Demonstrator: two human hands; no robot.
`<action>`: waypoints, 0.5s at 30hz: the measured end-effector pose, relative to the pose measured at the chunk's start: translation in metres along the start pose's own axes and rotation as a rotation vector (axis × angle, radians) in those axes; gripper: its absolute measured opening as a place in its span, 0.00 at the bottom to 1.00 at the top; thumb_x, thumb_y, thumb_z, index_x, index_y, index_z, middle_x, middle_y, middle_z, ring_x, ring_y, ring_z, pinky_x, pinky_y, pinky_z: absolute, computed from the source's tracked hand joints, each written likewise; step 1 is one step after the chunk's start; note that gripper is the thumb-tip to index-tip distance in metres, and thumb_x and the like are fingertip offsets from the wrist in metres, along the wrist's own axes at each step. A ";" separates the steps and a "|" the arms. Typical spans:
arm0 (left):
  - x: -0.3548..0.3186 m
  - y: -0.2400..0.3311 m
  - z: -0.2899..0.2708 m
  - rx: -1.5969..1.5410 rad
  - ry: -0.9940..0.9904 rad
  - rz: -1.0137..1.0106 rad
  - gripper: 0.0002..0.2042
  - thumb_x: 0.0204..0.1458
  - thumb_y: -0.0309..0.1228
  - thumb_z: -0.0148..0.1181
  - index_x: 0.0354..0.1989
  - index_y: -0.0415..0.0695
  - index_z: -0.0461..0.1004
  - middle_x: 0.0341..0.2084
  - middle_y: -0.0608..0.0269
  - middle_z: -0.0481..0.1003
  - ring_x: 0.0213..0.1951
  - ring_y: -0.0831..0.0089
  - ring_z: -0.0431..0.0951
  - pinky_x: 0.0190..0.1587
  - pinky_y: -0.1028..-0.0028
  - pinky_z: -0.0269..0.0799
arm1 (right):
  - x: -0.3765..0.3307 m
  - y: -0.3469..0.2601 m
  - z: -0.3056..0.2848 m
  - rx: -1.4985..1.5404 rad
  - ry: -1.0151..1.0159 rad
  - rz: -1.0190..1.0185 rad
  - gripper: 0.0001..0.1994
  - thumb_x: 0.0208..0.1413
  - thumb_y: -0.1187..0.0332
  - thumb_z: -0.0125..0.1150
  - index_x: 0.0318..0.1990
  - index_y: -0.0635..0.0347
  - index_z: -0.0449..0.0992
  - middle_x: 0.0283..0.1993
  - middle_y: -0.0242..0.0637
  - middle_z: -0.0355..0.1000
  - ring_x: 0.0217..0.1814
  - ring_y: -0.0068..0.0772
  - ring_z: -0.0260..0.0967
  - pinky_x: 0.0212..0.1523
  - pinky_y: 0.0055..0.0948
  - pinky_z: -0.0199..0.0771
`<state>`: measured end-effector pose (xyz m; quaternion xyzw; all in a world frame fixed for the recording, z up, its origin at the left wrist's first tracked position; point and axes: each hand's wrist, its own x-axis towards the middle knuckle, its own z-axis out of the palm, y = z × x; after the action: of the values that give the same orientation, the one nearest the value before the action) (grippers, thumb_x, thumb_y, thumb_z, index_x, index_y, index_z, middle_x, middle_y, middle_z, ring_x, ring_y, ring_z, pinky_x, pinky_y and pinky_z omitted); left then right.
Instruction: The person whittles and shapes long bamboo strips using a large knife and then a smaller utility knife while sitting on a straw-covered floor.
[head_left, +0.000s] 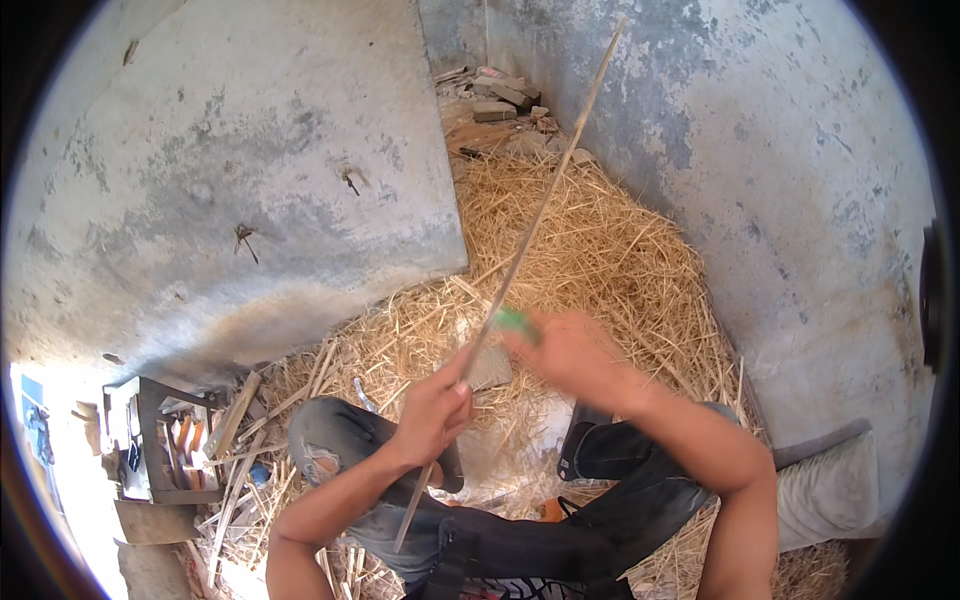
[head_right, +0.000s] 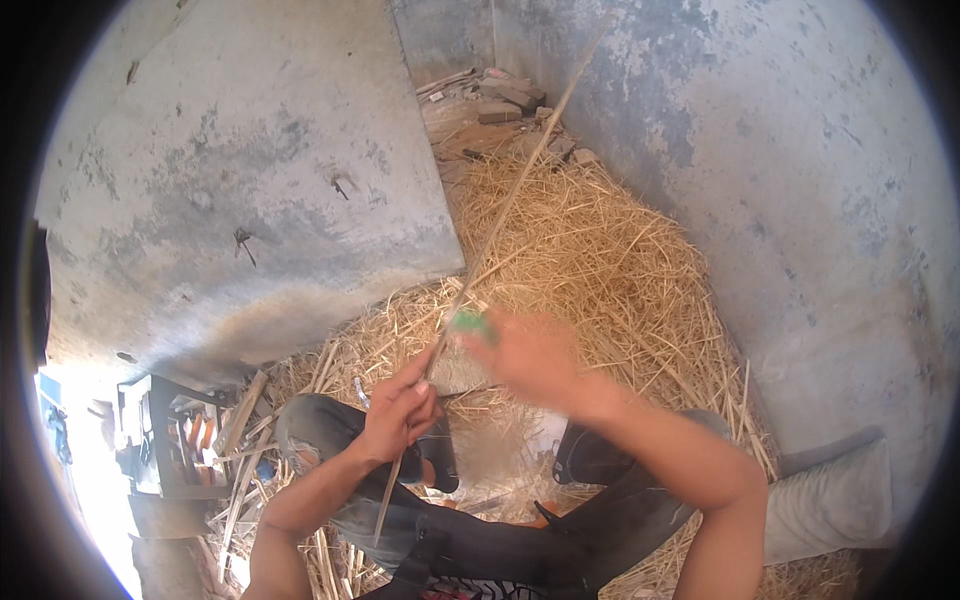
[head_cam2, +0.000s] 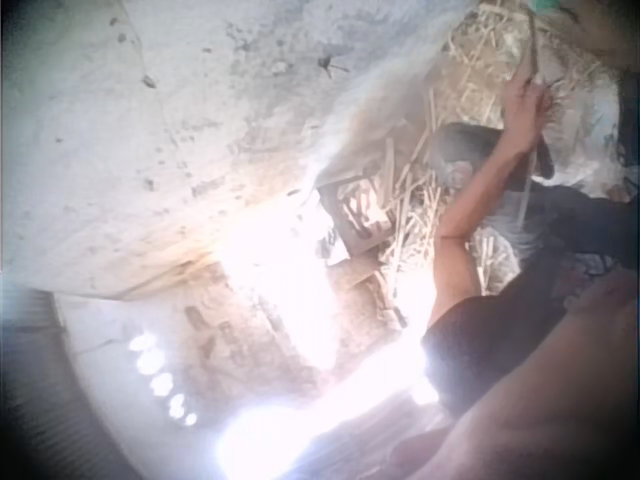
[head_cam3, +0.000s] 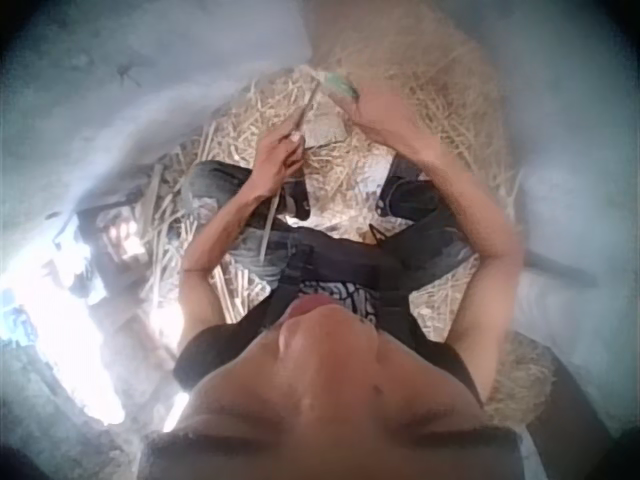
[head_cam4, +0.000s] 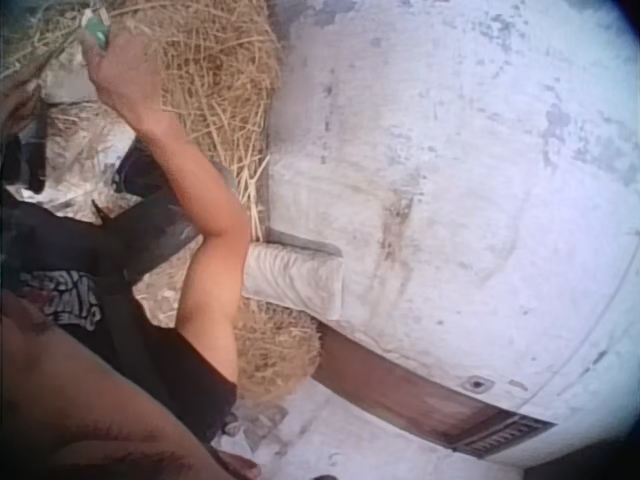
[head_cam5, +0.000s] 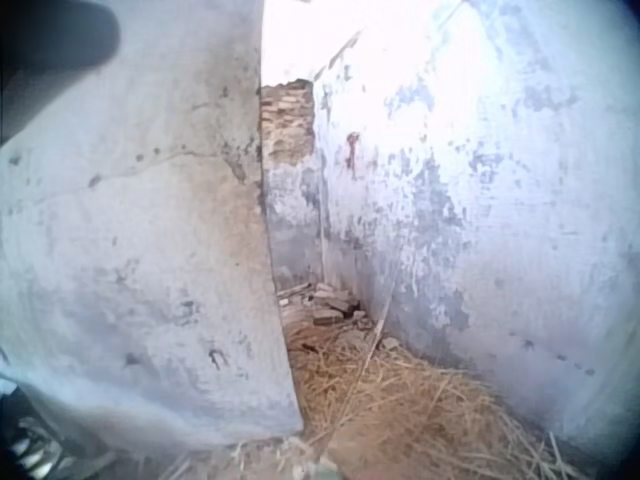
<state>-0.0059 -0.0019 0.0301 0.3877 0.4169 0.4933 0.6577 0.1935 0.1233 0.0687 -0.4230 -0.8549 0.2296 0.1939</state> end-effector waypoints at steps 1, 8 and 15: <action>-0.008 -0.003 -0.002 0.033 0.017 -0.036 0.27 0.70 0.30 0.44 0.76 0.40 0.50 0.18 0.76 0.56 0.18 0.85 0.53 0.21 0.81 0.50 | 0.022 0.021 -0.022 -0.132 -0.023 0.178 0.29 0.65 0.41 0.52 0.49 0.62 0.80 0.22 0.52 0.74 0.24 0.54 0.74 0.31 0.48 0.75; -0.020 -0.012 -0.011 -0.067 -0.207 -0.100 0.27 0.69 0.32 0.45 0.75 0.39 0.51 0.16 0.73 0.57 0.15 0.85 0.53 0.23 0.81 0.55 | 0.045 0.188 -0.128 0.154 0.579 0.527 0.32 0.68 0.39 0.45 0.41 0.64 0.81 0.15 0.20 0.54 0.16 0.20 0.51 0.19 0.30 0.53; -0.010 -0.001 -0.003 -0.039 -0.233 -0.104 0.28 0.69 0.33 0.47 0.74 0.37 0.51 0.15 0.74 0.57 0.14 0.86 0.52 0.21 0.81 0.53 | 0.037 0.096 -0.102 0.709 0.425 0.383 0.25 0.67 0.45 0.55 0.46 0.62 0.79 0.14 0.16 0.50 0.14 0.12 0.45 0.17 0.22 0.42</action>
<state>-0.0098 -0.0120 0.0296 0.4076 0.3474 0.4181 0.7338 0.2872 0.2279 0.1039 -0.5188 -0.5710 0.4480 0.4517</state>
